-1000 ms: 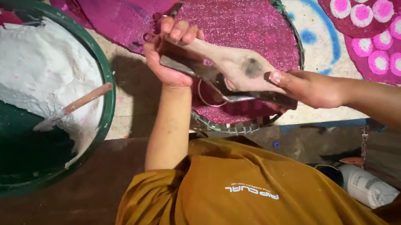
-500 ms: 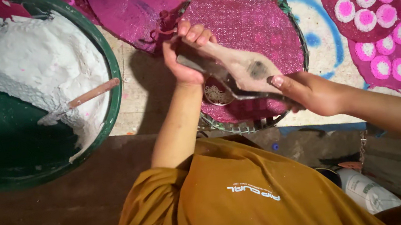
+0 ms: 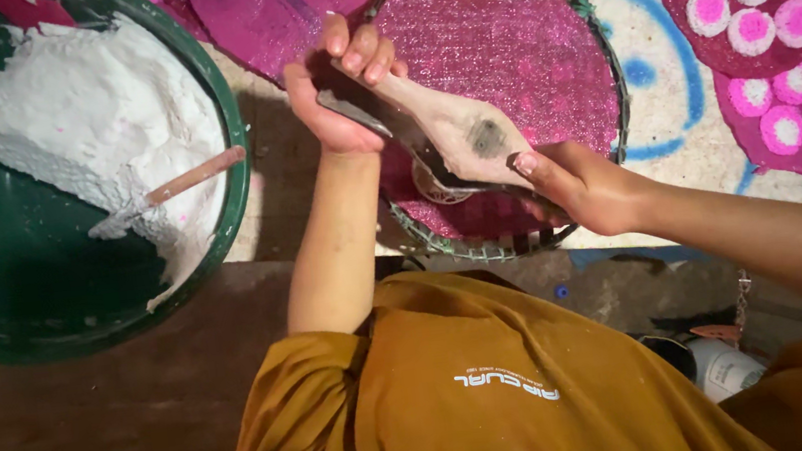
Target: The person fills small ring-shaped molds with white and pink paste using a handheld extruder and then arranges them on a large tray near a metal steamer.
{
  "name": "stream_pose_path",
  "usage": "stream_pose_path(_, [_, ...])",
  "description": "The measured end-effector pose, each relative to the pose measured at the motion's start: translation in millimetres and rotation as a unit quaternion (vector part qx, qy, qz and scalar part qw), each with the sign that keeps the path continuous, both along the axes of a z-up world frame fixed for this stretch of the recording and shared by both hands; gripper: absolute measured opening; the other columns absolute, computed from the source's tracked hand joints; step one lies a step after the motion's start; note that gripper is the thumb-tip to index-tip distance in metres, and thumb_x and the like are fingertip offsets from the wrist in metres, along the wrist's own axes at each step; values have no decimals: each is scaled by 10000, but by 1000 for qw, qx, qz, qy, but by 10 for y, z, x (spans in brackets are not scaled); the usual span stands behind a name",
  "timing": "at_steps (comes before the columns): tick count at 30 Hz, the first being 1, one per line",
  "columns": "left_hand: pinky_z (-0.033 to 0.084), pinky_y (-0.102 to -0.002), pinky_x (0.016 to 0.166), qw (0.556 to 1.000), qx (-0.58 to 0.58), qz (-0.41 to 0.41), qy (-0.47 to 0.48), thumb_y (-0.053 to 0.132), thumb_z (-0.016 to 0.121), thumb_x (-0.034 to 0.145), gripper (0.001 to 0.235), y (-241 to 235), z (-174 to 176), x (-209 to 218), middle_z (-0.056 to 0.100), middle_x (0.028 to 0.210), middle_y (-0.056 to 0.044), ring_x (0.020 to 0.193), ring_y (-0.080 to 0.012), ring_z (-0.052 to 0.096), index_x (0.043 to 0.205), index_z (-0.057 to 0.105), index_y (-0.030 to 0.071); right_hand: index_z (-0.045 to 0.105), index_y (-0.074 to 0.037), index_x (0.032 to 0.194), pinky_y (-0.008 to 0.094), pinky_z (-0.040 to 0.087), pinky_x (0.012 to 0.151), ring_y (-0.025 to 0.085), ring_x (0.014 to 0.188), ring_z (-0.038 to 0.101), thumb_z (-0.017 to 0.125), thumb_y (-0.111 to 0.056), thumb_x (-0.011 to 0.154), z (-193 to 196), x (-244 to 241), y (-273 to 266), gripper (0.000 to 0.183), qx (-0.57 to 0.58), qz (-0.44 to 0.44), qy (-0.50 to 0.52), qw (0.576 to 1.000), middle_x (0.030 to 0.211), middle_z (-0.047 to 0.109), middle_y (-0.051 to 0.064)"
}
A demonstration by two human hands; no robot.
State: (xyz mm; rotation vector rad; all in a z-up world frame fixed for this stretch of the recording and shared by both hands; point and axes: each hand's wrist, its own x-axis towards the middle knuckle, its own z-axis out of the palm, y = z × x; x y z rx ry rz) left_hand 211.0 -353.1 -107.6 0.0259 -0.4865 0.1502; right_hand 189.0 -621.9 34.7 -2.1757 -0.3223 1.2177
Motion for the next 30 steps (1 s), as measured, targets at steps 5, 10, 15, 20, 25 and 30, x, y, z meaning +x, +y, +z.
stream_pose_path(5, [513,-370,877,998,-38,-12,55,405,421,1047,281,-394,-141,-61,532,908,16,881,-156,542,997,529,150,677,13,915,373,543,594,203,606,629,308,-608,992,-6,61,-265,726,-114,-2,-24,993,670,644,114])
stream_pose_path(10, [509,-481,995,981,109,-12,161,420,467,1000,388,-446,-109,178,596,998,-58,1032,-272,585,1131,602,80,646,-21,1057,347,496,620,178,671,579,375,-584,984,-26,285,-706,630,-58,-51,-79,994,744,638,93])
stream_pose_path(15, [415,-439,1150,736,641,80,203,381,685,902,602,-245,107,-304,570,1389,-142,1365,-312,496,1385,498,74,626,12,1137,322,435,601,154,642,486,292,-682,1042,-51,152,-1042,776,170,-91,-95,977,730,558,66])
stream_pose_path(20, [311,-546,1113,403,901,156,41,334,935,649,1120,-281,297,-816,387,1488,-217,1393,-399,352,1512,277,54,452,-26,1432,327,396,624,169,728,481,335,-876,893,-247,-133,-1005,1014,311,-200,-57,927,926,551,70])
stream_pose_path(25, [288,-548,1136,377,911,166,23,327,923,648,1180,-348,417,-861,454,1456,-196,1371,-374,391,1582,243,91,498,-41,1326,351,402,689,202,808,526,368,-980,808,-362,-273,-1058,1081,359,-263,-47,894,943,579,91])
stream_pose_path(30, [262,-573,1100,390,906,152,58,353,941,675,1168,-181,408,-646,469,1442,-201,1346,-366,393,1556,220,91,527,-34,1221,365,355,713,217,763,500,386,-988,837,-522,-291,-1275,1038,400,-295,-37,867,868,541,83])
